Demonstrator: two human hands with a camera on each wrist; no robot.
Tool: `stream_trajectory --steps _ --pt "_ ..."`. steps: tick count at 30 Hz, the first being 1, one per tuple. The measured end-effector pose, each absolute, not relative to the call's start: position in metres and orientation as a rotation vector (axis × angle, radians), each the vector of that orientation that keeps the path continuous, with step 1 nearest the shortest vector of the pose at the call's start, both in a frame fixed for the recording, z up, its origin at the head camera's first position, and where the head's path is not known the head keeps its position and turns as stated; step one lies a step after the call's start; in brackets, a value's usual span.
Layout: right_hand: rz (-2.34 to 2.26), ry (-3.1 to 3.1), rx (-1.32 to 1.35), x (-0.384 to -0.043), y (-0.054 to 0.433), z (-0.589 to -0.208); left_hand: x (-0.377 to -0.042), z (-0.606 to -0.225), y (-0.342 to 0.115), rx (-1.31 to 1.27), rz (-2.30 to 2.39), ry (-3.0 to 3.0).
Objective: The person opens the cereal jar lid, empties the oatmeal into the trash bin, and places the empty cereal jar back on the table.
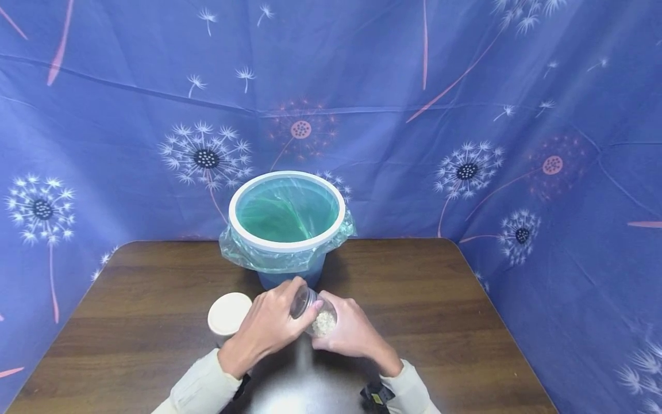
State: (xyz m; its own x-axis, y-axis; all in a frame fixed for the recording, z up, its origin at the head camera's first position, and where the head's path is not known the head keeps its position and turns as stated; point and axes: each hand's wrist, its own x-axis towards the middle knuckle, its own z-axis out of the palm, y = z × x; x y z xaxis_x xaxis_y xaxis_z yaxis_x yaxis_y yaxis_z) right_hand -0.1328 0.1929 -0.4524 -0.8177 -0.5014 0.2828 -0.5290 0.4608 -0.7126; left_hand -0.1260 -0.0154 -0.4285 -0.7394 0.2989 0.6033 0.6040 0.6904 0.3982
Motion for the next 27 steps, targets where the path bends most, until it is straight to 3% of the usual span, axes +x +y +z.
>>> stream_trajectory --steps 14,27 --pt "1.576 -2.698 1.243 -0.136 0.201 -0.439 -0.130 -0.427 -0.031 -1.050 -0.726 -2.151" --pt "1.523 -2.633 1.285 -0.137 0.197 -0.438 -0.133 -0.419 -0.026 -1.022 -0.658 -2.114"
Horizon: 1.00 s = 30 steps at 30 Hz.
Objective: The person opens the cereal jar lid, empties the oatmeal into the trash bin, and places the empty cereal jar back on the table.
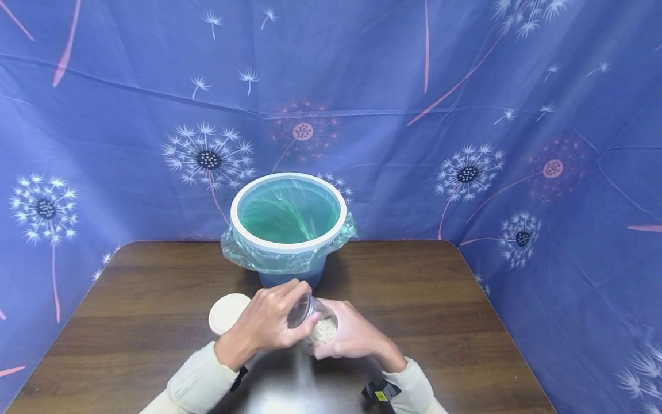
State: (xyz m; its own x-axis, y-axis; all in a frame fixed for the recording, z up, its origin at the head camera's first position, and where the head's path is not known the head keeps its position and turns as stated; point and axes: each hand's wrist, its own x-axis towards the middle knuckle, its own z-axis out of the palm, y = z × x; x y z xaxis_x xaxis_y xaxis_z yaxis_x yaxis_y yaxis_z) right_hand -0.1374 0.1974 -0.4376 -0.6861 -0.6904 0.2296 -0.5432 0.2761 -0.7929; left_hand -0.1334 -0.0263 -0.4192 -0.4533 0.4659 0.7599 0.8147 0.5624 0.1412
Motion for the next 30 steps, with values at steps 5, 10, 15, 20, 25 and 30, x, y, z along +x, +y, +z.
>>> stream_trajectory --steps 5,10,15,20,25,30 --pt "-1.404 2.356 -1.148 -0.1361 0.1957 -0.4391 -0.1330 -0.4205 -0.0255 -0.997 -0.670 -2.129" --pt "-1.425 2.335 -1.133 -0.1345 0.1947 -0.4401 -0.1322 -0.4210 -0.0248 -0.968 -0.658 -2.125" --pt "-1.423 2.351 -1.105 -0.1320 0.1947 -0.4408 -0.1307 -0.4212 -0.0238 -0.957 -0.645 -2.125" --pt "-1.413 2.370 -1.104 -0.1310 0.1953 -0.4421 -0.1297 -0.4221 -0.0226 -0.947 -0.637 -2.127" --pt "-1.412 2.374 -1.105 -0.1303 0.1960 -0.4432 -0.1296 -0.4231 -0.0211 -0.939 -0.628 -2.118" --pt "-1.403 2.429 -1.100 -0.1298 0.1960 -0.4432 -0.1299 -0.4230 -0.0189 -0.922 -0.625 -2.112"
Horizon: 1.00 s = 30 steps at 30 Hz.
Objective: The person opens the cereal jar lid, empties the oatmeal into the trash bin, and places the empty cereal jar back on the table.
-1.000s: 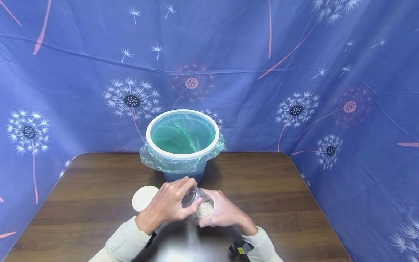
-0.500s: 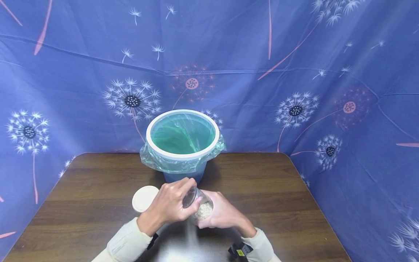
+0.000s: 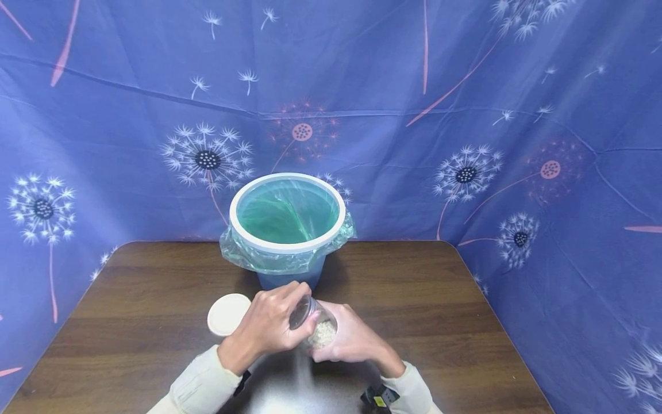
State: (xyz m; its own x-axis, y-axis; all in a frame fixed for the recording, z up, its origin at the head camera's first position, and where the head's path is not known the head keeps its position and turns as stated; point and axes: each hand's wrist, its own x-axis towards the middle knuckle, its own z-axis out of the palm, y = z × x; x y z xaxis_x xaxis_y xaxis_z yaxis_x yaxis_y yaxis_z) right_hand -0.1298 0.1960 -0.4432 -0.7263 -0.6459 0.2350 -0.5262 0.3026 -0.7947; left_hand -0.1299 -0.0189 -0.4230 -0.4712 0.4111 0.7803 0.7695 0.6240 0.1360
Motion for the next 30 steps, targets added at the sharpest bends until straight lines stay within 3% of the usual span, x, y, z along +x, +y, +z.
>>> stream_trajectory --steps 22,30 --pt "-1.386 2.559 -1.097 -0.1254 0.1953 -0.4476 -0.1261 -0.4253 -0.0153 -0.864 -0.622 -2.138" --pt "-1.338 2.720 -1.030 -0.1299 0.1918 -0.4477 -0.1287 -0.4255 -0.0126 -0.721 -0.656 -2.221"
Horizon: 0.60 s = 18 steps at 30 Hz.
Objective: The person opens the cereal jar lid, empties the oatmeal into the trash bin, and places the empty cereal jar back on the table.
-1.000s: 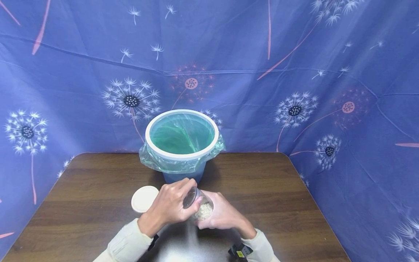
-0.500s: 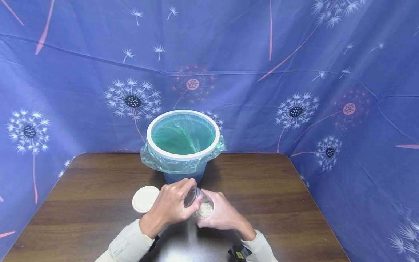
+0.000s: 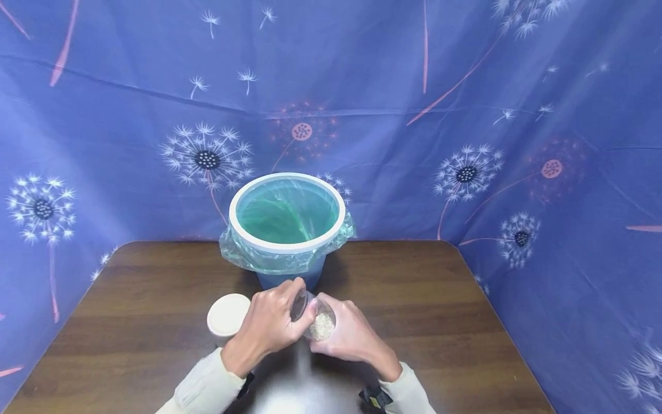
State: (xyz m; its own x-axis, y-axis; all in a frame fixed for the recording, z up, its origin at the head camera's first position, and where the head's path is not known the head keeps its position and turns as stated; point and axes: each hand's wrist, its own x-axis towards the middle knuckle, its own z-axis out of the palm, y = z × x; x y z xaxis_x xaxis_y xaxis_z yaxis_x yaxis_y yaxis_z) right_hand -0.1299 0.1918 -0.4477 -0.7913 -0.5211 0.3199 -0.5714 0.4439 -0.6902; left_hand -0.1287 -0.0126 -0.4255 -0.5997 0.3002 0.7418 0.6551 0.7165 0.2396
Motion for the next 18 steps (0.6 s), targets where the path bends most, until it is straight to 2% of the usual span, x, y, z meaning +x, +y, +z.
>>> stream_trajectory --steps 8,18 --pt "1.291 -2.638 0.953 -0.1295 0.1902 -0.4482 -0.1282 -0.4264 -0.0124 -0.695 -0.665 -2.238" --pt "0.983 -2.652 0.763 -0.1272 0.1845 -0.4497 -0.1262 -0.4250 -0.0087 -0.525 -0.726 -2.350"
